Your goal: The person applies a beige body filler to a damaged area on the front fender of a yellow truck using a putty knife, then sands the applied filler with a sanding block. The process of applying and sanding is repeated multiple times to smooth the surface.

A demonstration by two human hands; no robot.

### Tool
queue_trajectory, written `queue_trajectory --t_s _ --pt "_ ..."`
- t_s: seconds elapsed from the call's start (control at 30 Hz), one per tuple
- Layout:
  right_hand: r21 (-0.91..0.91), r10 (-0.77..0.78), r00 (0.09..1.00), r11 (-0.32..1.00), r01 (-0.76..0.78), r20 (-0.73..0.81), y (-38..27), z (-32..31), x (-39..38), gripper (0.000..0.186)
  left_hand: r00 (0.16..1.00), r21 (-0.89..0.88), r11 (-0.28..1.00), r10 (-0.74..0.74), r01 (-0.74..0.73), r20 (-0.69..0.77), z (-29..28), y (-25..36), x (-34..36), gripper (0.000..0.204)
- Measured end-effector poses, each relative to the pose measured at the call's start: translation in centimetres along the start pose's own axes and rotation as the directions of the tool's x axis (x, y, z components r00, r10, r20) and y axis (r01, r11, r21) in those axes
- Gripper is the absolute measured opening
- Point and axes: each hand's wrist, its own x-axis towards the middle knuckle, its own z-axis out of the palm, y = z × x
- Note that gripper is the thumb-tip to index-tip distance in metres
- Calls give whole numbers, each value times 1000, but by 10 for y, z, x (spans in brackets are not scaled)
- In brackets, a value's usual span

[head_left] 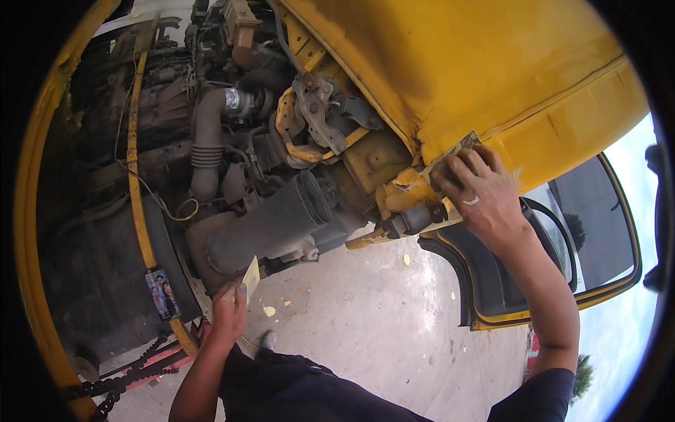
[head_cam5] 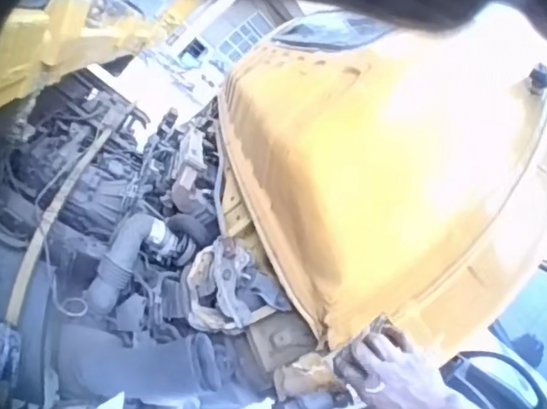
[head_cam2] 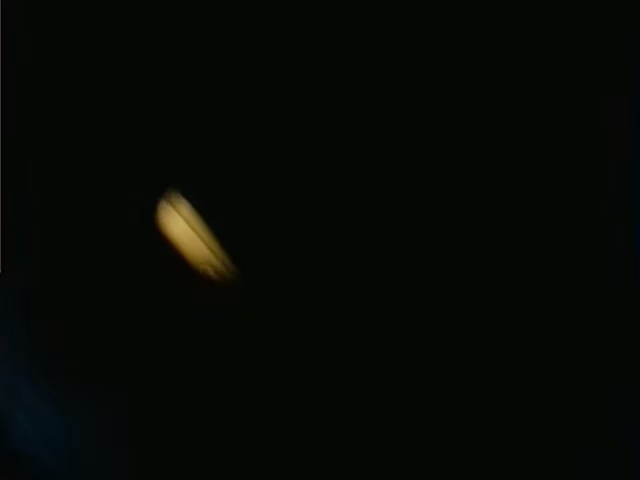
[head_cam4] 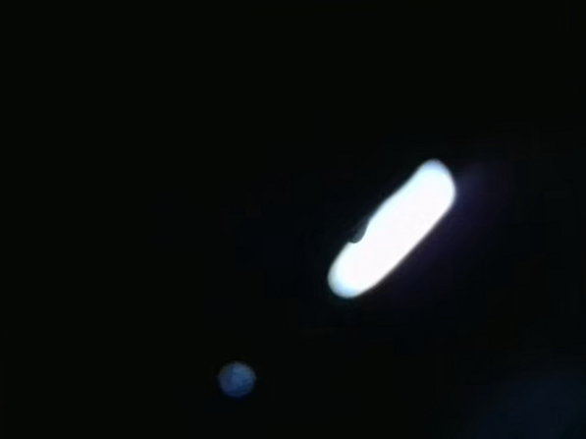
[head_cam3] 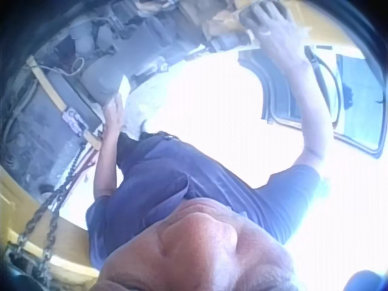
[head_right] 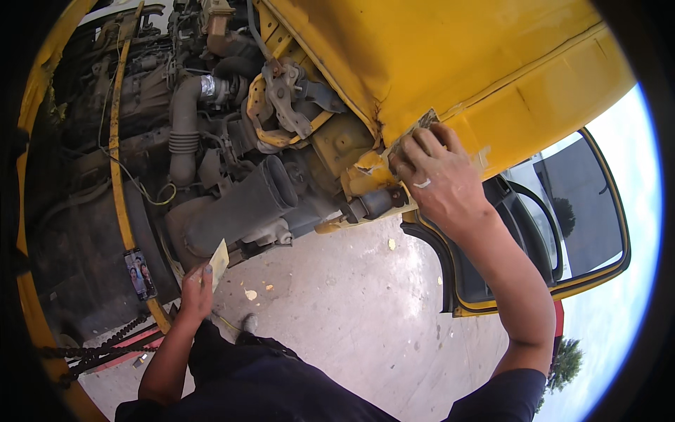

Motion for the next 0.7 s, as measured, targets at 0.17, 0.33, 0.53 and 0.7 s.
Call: queue_trajectory --t_s 0.17,0.33,0.53,0.7 --pt "3 -47 999 999 47 27 5 15 4 39 1000 13 1000 -8 8 -13 0 -3 -1 39" --pt "27 -62 993 998 60 98 9 -7 15 27 1000 20 1000 -4 4 5 -4 -3 -2 40" --pt "191 125 992 974 -124 8 1 -49 8 46 999 -182 983 -31 27 -18 0 -2 -2 44" --pt "799 394 909 586 -134 -137 -59 -49 -10 51 990 -703 703 -138 112 20 8 9 6 52"
